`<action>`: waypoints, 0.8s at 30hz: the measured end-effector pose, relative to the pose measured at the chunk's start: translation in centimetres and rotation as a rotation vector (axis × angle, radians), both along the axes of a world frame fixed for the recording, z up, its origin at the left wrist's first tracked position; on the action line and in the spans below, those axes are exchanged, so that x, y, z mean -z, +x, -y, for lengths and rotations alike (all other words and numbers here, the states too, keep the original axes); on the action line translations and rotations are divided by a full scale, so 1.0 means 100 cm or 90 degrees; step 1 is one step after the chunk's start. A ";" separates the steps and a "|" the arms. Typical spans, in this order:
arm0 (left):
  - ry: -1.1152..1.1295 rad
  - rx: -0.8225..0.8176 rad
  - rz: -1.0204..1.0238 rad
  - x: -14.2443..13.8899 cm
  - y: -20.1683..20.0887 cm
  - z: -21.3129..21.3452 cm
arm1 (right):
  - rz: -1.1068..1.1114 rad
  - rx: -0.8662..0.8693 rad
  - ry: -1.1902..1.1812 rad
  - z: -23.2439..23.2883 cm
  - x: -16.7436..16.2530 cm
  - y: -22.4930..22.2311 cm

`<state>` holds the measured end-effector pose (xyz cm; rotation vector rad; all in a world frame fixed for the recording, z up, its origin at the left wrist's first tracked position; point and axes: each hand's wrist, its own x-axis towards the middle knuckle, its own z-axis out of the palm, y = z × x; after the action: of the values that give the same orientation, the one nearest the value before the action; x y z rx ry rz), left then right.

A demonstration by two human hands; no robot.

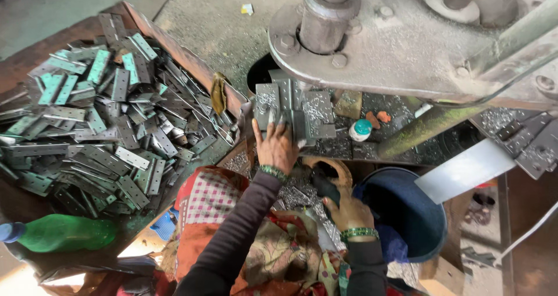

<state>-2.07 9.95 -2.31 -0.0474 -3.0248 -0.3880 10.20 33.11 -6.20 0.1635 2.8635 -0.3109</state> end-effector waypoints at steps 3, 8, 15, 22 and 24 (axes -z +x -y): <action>-0.007 -0.035 -0.034 0.010 -0.010 -0.011 | -0.032 0.010 -0.025 -0.004 0.007 -0.002; -0.026 -0.058 -0.109 0.029 -0.018 -0.019 | 0.070 0.065 -0.045 0.001 0.035 0.011; 0.115 0.013 -0.140 0.017 0.010 -0.006 | 0.072 0.069 -0.063 0.003 0.054 0.017; 0.058 0.013 -0.225 0.012 -0.010 -0.003 | 0.081 0.084 0.000 -0.004 0.043 0.010; 0.061 -0.003 -0.209 0.014 -0.021 -0.006 | 0.101 0.091 -0.024 -0.003 0.046 0.011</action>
<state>-4.22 10.60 -3.71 -0.0884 -2.6801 -0.4728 11.25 33.45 -10.80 0.3696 2.6925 -0.3630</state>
